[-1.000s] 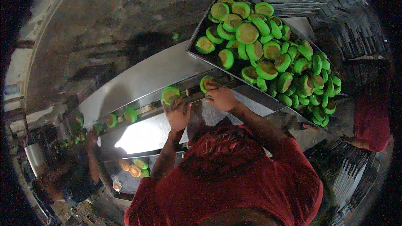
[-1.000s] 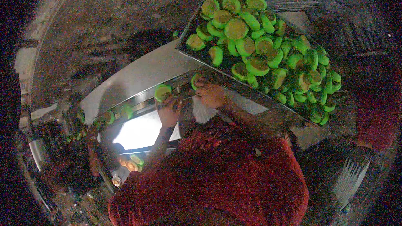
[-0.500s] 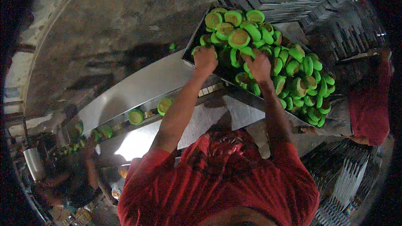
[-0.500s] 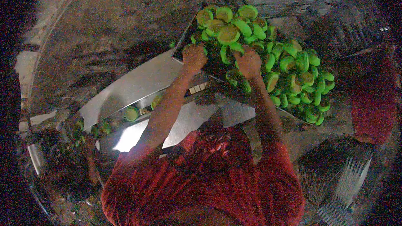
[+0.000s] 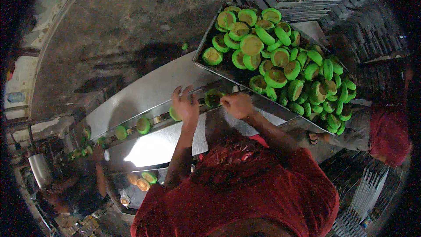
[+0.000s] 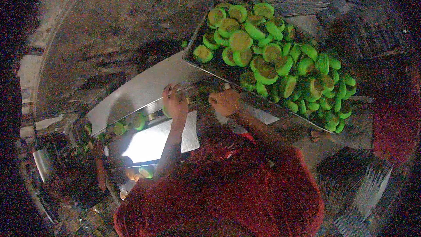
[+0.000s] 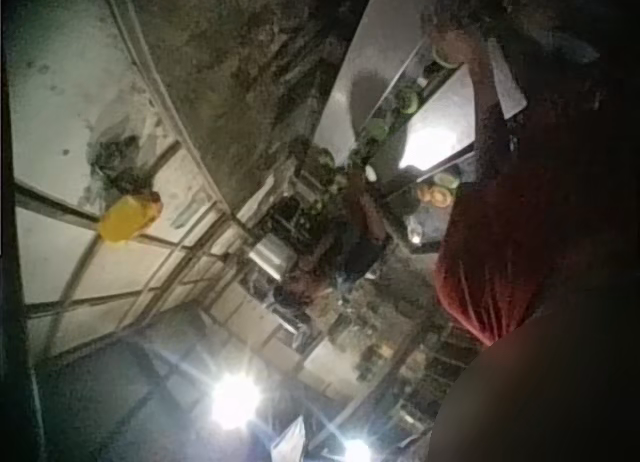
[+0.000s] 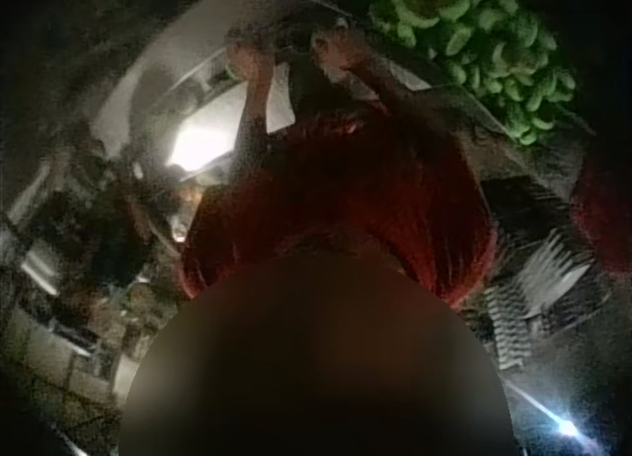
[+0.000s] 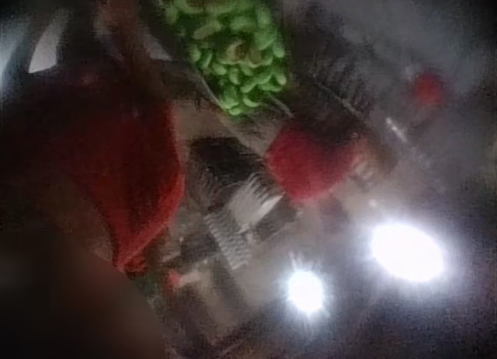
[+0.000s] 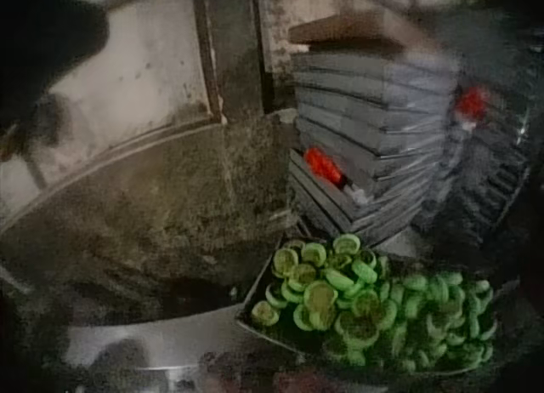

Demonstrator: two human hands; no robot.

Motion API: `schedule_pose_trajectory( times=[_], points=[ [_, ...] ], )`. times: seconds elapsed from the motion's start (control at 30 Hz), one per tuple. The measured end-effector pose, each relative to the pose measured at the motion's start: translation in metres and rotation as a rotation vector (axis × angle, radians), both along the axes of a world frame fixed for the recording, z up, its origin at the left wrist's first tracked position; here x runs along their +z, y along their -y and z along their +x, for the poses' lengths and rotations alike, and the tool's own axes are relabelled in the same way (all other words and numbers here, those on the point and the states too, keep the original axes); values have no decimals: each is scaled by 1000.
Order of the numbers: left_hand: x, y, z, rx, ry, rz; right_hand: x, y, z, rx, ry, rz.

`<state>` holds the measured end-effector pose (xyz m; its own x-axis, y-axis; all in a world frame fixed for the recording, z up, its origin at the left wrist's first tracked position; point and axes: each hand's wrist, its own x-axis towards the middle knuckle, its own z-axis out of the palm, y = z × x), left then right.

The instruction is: The person repeatedly picks green fruit halves from a metal tray and places them onto a moving conveyor belt. The person handles the fruit by hand, arranging each piece individually as the belt advances.

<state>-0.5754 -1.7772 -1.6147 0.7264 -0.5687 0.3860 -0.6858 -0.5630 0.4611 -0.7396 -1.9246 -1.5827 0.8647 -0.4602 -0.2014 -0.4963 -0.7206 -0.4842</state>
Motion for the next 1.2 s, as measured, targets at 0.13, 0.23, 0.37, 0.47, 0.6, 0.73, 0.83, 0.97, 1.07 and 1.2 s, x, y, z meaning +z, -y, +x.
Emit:
schedule_pose_trajectory(
  times=[0.13,0.23,0.37,0.47,0.6,0.73,0.83,0.97,1.07,1.2],
  points=[
    [46,108,12,-294,23,21,41,75,8,-349,470,-664],
    [26,179,37,-185,26,461,59,105,29,-365,195,-726],
    [24,211,54,-261,-210,499,36,133,30,-366,104,-598],
    [55,161,42,-403,-511,27,43,124,-1,-603,737,437],
    [54,63,29,-369,-655,-279,40,97,-17,-589,1052,1524],
    [-22,-17,4,-208,-210,287,30,42,6,-403,635,592],
    [-22,-39,-20,-182,204,556,11,9,22,-241,343,184],
    [13,3,-8,-130,82,177,-56,-7,31,-299,122,-23],
    [34,70,4,-392,-175,-86,-43,-4,22,-239,28,-159],
    [30,169,-25,-409,-124,1,16,39,-42,-197,112,-471]
  ],
)
